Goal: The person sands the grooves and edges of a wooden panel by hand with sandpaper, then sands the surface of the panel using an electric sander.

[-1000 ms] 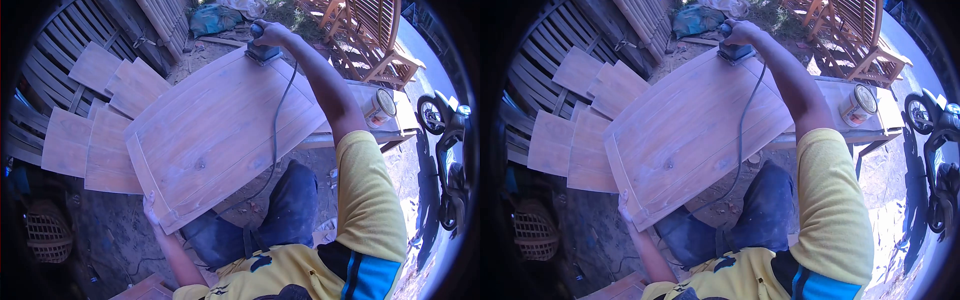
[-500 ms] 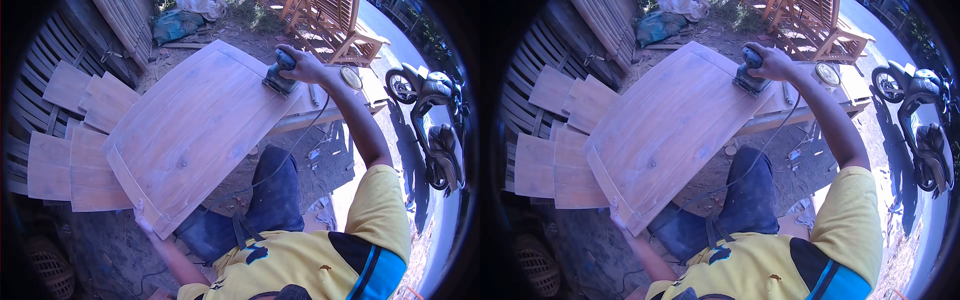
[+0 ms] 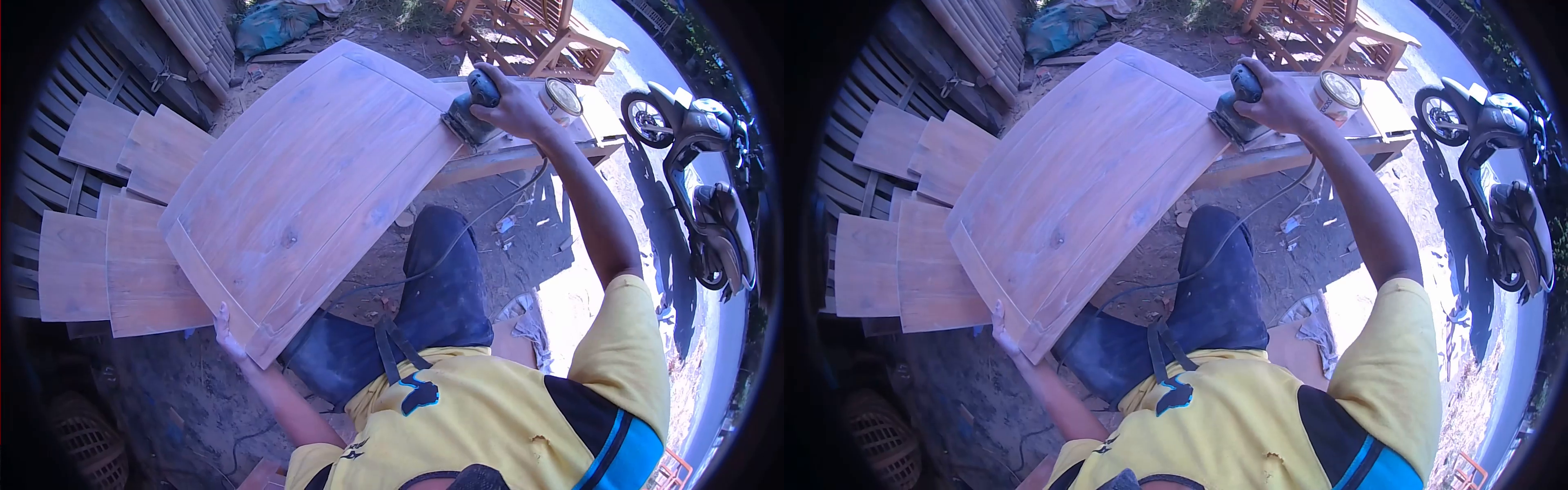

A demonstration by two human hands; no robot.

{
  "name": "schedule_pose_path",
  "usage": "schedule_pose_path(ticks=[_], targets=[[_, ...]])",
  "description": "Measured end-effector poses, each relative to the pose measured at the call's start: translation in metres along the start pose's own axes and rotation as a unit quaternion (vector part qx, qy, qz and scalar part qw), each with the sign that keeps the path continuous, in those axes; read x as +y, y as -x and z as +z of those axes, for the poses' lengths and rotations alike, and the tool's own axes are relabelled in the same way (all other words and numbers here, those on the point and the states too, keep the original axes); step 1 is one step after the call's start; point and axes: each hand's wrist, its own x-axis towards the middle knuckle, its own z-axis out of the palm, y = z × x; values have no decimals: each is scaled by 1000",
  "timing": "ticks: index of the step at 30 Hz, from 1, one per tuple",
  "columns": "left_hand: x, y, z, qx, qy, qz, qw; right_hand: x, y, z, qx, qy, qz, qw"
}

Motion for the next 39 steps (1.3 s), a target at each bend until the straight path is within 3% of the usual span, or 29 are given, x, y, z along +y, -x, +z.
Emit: schedule_pose_path(ticks=[3,5,7,8,10,12,13,14,16,18,23,25,29,31,33,39], targets=[[2,2,4,-32,-9,-41,999,-3,11,13,26,7,-22,999],[5,16,34,22,32,-10,999,-41,41,23,38,-1,-56,998],[8,15,23,-5,24,-23,999,-91,77,39,54,-44,-82,994],[9,12,16,-38,17,-39,998,-119,94,38,-19,-39,-46,998],[5,-2,-11,-63,16,-52,997,-165,131,48,-41,-57,-84,994],[4,-6,-16,-93,13,-70,993,-186,164,69,-42,-107,-181,977],[3,-7,-13,-66,7,-53,996,-195,177,73,-30,-122,-233,964],[0,-6,-11,-39,3,-36,999,-194,188,79,-84,-126,-257,954],[2,2,4,-15,4,-34,999,-185,197,83,-84,-121,-263,954],[7,8,12,19,8,-30,999,-161,190,82,-13,-100,-221,970],[5,7,6,0,7,-27,1000,-73,123,65,170,-94,-53,980],[-1,4,14,23,20,7,1000,-57,93,42,126,-70,20,989],[-3,1,9,32,38,27,998,-79,50,34,39,8,-17,999],[-3,-3,1,19,44,16,999,-114,44,46,40,48,-116,991],[-5,-7,-1,1,54,3,999,-168,48,61,-33,2,-95,995],[-7,3,11,-4,101,-6,995,-315,96,115,-120,-93,-270,951]])
